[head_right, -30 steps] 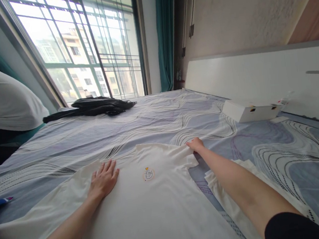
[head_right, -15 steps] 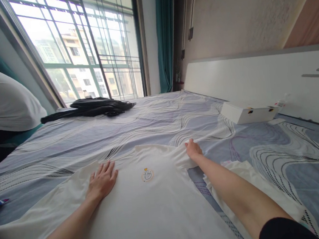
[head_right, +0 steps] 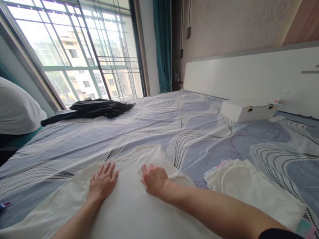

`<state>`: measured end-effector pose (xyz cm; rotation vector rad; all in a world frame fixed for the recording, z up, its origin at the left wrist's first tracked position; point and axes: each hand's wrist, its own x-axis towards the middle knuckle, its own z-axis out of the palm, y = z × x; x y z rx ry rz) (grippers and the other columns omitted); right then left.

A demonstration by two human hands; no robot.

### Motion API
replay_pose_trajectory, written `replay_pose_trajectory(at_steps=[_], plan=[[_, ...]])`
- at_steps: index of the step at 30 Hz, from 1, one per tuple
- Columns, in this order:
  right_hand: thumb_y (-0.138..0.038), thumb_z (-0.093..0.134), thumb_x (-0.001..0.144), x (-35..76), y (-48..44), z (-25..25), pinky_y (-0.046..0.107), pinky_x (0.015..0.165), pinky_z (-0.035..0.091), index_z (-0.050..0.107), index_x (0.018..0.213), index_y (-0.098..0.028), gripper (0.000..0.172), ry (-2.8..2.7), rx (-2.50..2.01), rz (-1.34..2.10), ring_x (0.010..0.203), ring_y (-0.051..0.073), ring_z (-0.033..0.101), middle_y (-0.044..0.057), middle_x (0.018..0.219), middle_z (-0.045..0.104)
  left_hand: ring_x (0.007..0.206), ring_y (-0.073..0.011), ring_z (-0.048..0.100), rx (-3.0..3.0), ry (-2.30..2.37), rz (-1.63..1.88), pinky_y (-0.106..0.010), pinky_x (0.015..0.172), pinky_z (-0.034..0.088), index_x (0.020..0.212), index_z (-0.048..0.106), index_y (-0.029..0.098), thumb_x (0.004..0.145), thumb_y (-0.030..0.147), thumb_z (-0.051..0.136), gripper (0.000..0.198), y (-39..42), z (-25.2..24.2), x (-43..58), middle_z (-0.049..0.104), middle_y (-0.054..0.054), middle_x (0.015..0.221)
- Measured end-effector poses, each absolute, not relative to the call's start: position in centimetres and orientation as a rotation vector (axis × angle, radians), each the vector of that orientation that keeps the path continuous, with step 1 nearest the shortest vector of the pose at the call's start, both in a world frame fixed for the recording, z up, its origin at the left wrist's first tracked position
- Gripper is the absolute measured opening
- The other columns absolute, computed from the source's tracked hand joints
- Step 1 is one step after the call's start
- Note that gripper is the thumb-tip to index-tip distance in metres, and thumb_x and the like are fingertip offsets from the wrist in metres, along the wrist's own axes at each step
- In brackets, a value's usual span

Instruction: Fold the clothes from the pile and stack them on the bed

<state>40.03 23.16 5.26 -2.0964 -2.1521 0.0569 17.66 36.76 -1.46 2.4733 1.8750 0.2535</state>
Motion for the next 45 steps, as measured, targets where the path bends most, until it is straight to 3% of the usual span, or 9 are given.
replay_pose_trajectory(at_steps=[3, 6, 9, 16, 22, 28, 35, 40, 45], plan=[[-0.054, 0.055, 0.090, 38.1, 21.2, 3.5, 0.048, 0.094, 0.050, 0.053, 0.134, -0.013, 0.060, -2.220, -1.978, 0.017, 0.120, 0.036, 0.057, 0.023, 0.134, 0.058, 0.152, -0.0290, 0.019, 2.474, 1.869, 0.254, -0.059, 0.119, 0.021, 0.153, 0.035, 0.023, 0.097, 0.048, 0.021, 0.063, 36.7, -1.4, 17.6, 0.025, -0.003, 0.165], [-0.056, 0.043, 0.095, 39.3, 19.7, 1.7, 0.054, 0.119, 0.023, 0.034, 0.152, -0.006, 0.077, -2.138, -2.004, 0.043, 0.148, 0.037, 0.023, 0.023, 0.159, 0.030, 0.152, -0.0289, 0.020, 2.470, 1.871, 0.266, -0.059, 0.119, 0.022, 0.153, 0.036, 0.024, 0.097, 0.048, 0.022, 0.062, 36.7, -1.4, 17.7, 0.026, -0.003, 0.165], [-0.058, 0.032, 0.099, 41.2, 17.9, 0.2, 0.050, 0.124, 0.008, 0.023, 0.158, -0.006, 0.079, -2.112, -2.048, 0.257, 0.153, 0.032, 0.008, 0.016, 0.165, 0.014, 0.151, -0.0292, 0.022, 2.475, 1.875, 0.288, -0.060, 0.118, 0.022, 0.152, 0.038, 0.024, 0.097, 0.047, 0.023, 0.061, 36.7, -1.5, 17.7, 0.028, -0.004, 0.164], [-0.052, 0.025, 0.101, 43.5, 19.7, 1.6, 0.046, 0.123, 0.011, 0.032, 0.156, -0.011, 0.068, -2.020, -2.014, 0.342, 0.152, 0.028, 0.015, 0.012, 0.165, 0.022, 0.152, -0.0294, 0.021, 2.467, 1.871, 0.269, -0.060, 0.119, 0.021, 0.152, 0.037, 0.023, 0.097, 0.047, 0.023, 0.062, 36.7, -1.5, 17.8, 0.027, -0.003, 0.165], [-0.065, 0.031, 0.094, 42.7, 30.4, 0.8, 0.060, 0.119, -0.003, 0.015, 0.160, -0.011, 0.087, -1.785, -2.329, 0.374, 0.151, 0.039, -0.004, 0.011, 0.168, 0.005, 0.152, -0.0286, 0.020, 2.447, 1.895, 0.238, -0.059, 0.119, 0.022, 0.153, 0.036, 0.023, 0.097, 0.045, 0.025, 0.061, 36.5, -1.0, 17.8, 0.026, -0.003, 0.165], [-0.072, 0.032, 0.089, 42.1, 35.1, -0.4, 0.061, 0.115, -0.012, 0.014, 0.160, -0.012, 0.094, -1.698, -2.380, 0.313, 0.150, 0.041, -0.013, 0.011, 0.168, 0.004, 0.152, -0.0279, 0.019, 2.441, 1.889, 0.206, -0.058, 0.120, 0.020, 0.154, 0.034, 0.023, 0.097, 0.046, 0.024, 0.062, 36.3, -0.9, 17.8, 0.024, -0.002, 0.165], [-0.065, 0.024, 0.095, 42.7, 30.5, -0.6, 0.049, 0.120, -0.009, 0.010, 0.160, -0.010, 0.086, -1.709, -2.340, 0.247, 0.153, 0.027, -0.007, 0.007, 0.167, -0.002, 0.152, -0.0281, 0.019, 2.441, 1.871, 0.225, -0.058, 0.120, 0.019, 0.153, 0.036, 0.023, 0.097, 0.047, 0.024, 0.062, 36.6, -1.0, 17.9, 0.025, -0.003, 0.165], [-0.064, 0.031, 0.094, 44.7, 23.2, -0.9, 0.047, 0.121, -0.001, 0.015, 0.160, -0.012, 0.086, -1.657, -2.411, 0.222, 0.153, 0.028, 0.007, 0.009, 0.167, 0.010, 0.152, -0.0297, 0.019, 2.469, 1.857, 0.261, -0.060, 0.118, 0.020, 0.153, 0.036, 0.025, 0.097, 0.048, 0.023, 0.063, 37.0, -1.6, 17.7, 0.025, -0.003, 0.165], [-0.059, 0.031, 0.096, 45.6, 16.9, -1.8, 0.049, 0.122, 0.004, 0.021, 0.159, -0.012, 0.080, -1.539, -2.498, 0.081, 0.153, 0.029, 0.010, 0.009, 0.166, 0.015, 0.152, -0.0305, 0.019, 2.487, 1.865, 0.239, -0.060, 0.117, 0.021, 0.153, 0.036, 0.025, 0.097, 0.048, 0.022, 0.063, 37.6, -1.9, 17.4, 0.026, -0.003, 0.165]])
